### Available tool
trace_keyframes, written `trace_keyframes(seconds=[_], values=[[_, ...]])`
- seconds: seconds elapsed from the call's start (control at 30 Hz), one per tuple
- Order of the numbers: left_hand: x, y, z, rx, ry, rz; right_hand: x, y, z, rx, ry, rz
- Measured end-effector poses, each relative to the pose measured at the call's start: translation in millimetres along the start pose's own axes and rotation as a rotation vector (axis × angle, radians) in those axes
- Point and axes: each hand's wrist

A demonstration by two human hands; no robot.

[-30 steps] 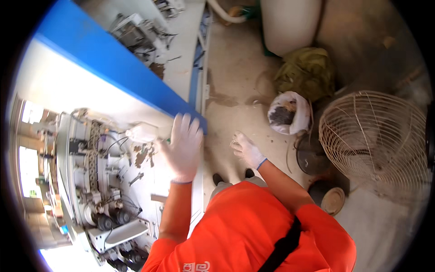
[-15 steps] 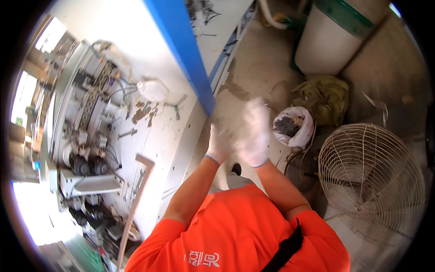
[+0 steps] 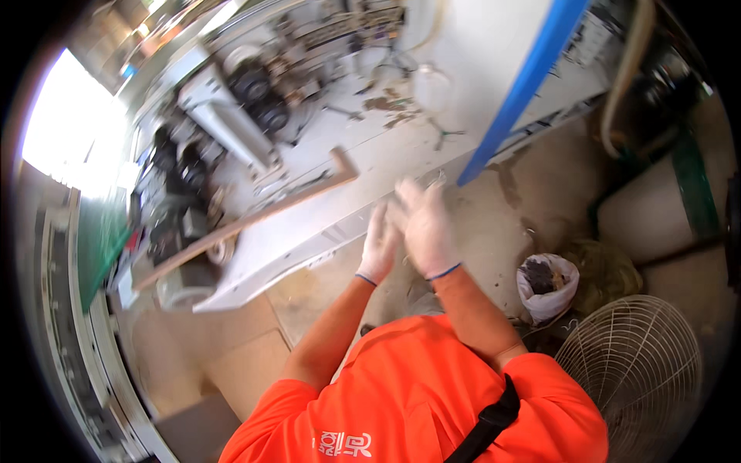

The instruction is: The person uses a compressed air nozzle to blow dust off white panels and industrial machinery, then uses their gloved hands to wipe debris from internal machine components and a large workbench.

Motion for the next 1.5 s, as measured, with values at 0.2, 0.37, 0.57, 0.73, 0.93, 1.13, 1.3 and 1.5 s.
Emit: trace_keyframes(seconds=[0.2,0.37,0.57,0.73,0.93,1.13,1.3,1.5], values=[[-149,-89,-128,0.151,-0.24,-0.704,161,-40,-34,-0.136,0.01,-0.549],[-200,-149,-241,0.44,-0.084,-0.855,147,-233,-71,-0.871,1.03,-1.618],[-252,-191,-344,0.737,-0.332,-1.017,127,-328,-9,0.094,0.607,-1.792],[-309,-212,-365,0.89,-0.4,-0.96,239,-396,-64,0.272,0.915,-1.234],[-351,-279,-371,0.934,-0.366,-0.992,270,-495,35,-0.01,0.79,-1.322],[-420,-326,-389,0.939,-0.61,-0.621,384,-530,-24,0.176,1.122,-0.989],[-477,-345,-412,0.91,-0.596,-0.279,433,-605,-3,-0.131,1.163,-1.036],[-556,-368,-447,0.813,-0.713,-0.027,487,-631,-20,0.207,1.252,-0.987]])
Point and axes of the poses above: each hand's wrist, its own z-axis towards the middle knuckle, its own x-axis out of the palm, y = z × x, and after that the axes turned 7 degrees about x, right-handed
